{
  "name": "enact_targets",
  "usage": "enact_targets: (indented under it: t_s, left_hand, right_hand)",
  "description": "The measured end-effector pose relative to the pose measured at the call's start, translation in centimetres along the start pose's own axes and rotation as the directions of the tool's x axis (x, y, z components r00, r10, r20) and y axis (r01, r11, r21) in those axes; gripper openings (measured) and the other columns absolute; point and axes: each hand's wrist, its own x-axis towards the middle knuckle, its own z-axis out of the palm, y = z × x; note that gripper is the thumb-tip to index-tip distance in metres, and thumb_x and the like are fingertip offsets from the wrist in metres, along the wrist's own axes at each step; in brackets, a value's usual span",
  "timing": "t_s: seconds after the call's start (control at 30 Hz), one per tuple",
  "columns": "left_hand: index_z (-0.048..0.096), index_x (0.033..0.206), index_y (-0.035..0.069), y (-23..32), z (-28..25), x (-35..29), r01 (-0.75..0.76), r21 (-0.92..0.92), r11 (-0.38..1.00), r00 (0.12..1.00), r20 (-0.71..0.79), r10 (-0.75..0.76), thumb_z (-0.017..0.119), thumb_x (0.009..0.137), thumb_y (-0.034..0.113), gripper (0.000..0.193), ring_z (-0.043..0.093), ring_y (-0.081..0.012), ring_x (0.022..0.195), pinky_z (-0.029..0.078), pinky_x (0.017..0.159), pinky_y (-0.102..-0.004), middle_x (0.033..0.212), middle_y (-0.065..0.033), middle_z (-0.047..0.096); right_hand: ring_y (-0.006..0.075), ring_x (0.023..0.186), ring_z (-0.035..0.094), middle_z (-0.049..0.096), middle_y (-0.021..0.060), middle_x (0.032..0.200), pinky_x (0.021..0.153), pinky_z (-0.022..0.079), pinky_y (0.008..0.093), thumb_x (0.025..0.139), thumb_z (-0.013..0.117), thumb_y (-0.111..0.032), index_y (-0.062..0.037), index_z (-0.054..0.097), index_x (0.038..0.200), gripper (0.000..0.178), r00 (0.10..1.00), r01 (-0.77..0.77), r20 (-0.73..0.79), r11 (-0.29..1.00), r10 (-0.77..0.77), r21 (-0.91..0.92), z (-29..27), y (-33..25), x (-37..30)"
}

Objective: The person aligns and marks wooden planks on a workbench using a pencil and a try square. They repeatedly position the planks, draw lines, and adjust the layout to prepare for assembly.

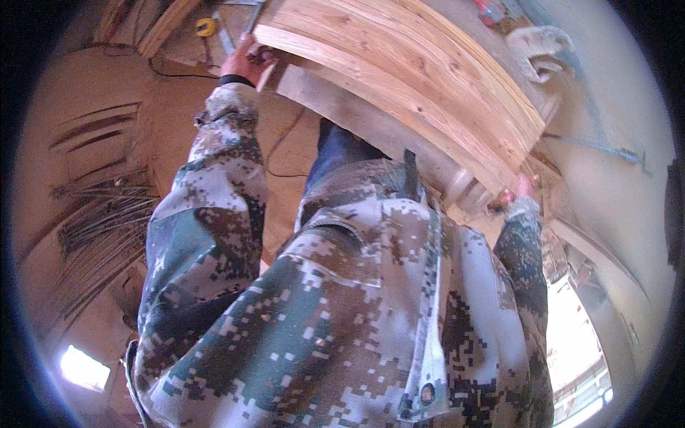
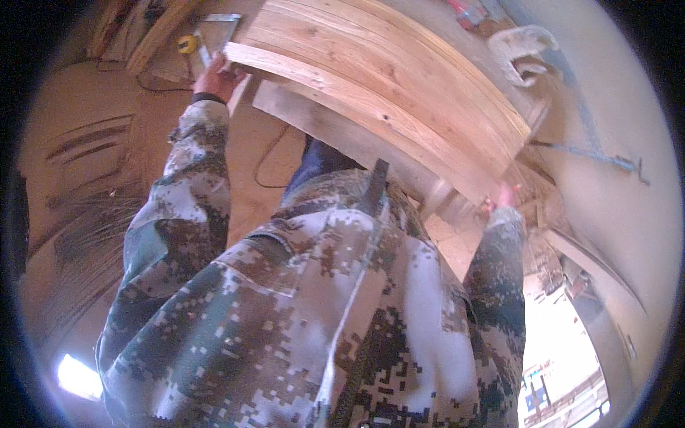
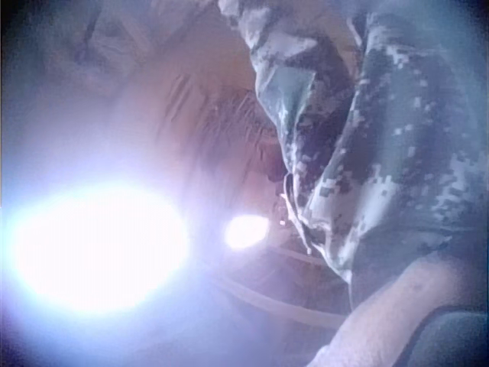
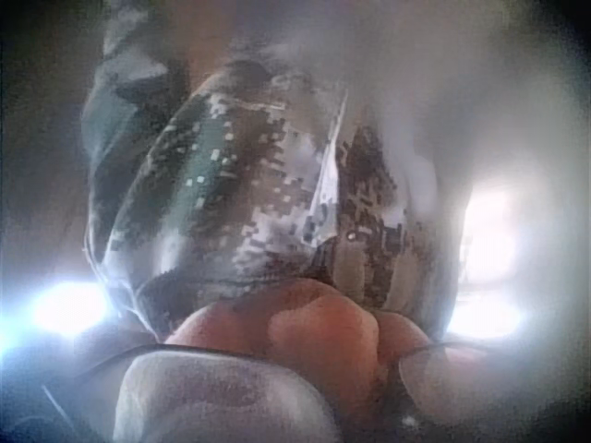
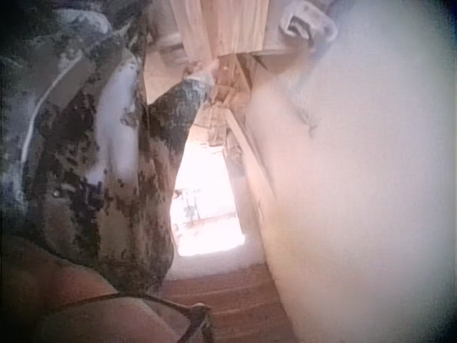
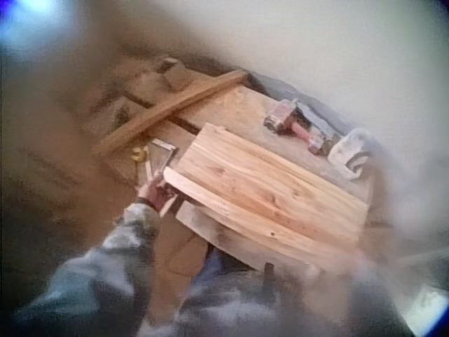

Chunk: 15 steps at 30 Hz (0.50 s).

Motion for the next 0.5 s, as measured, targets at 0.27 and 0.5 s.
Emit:
enact_targets:
  t_s: [0.27,0.5]
  left_hand:
    - [0.059,0.116,0.003,0.7,0.3,-0.2,0.030,0.076,0.997,0.990,-0.142,-0.019,0.067,0.097,0.044,0.046,0.066,-0.0359,0.076,0.060,0.072,-0.0540,0.086,-0.0174,0.063]
    - [0.066,0.105,0.005,1.2,-1.8,1.8,-0.048,0.407,0.912,0.996,-0.045,0.073,0.070,0.096,0.038,0.034,0.070,-0.0305,0.074,0.063,0.065,-0.0436,0.084,-0.0119,0.068]
  right_hand:
    - [0.0174,0.048,0.052,0.070,0.0062,0.089,0.032,0.038,0.0295,0.095,0.056,-0.049,-0.0120,0.064,0.116,0.043,0.995,-0.031,0.092,0.999,0.034,-0.040,0.7,-1.1,-3.7]
    - [0.0192,0.048,0.058,0.072,0.0089,0.091,0.038,0.044,0.0304,0.095,0.065,-0.050,-0.0093,0.065,0.113,0.045,0.991,0.055,0.122,0.997,-0.060,0.050,-2.0,1.5,-4.3]
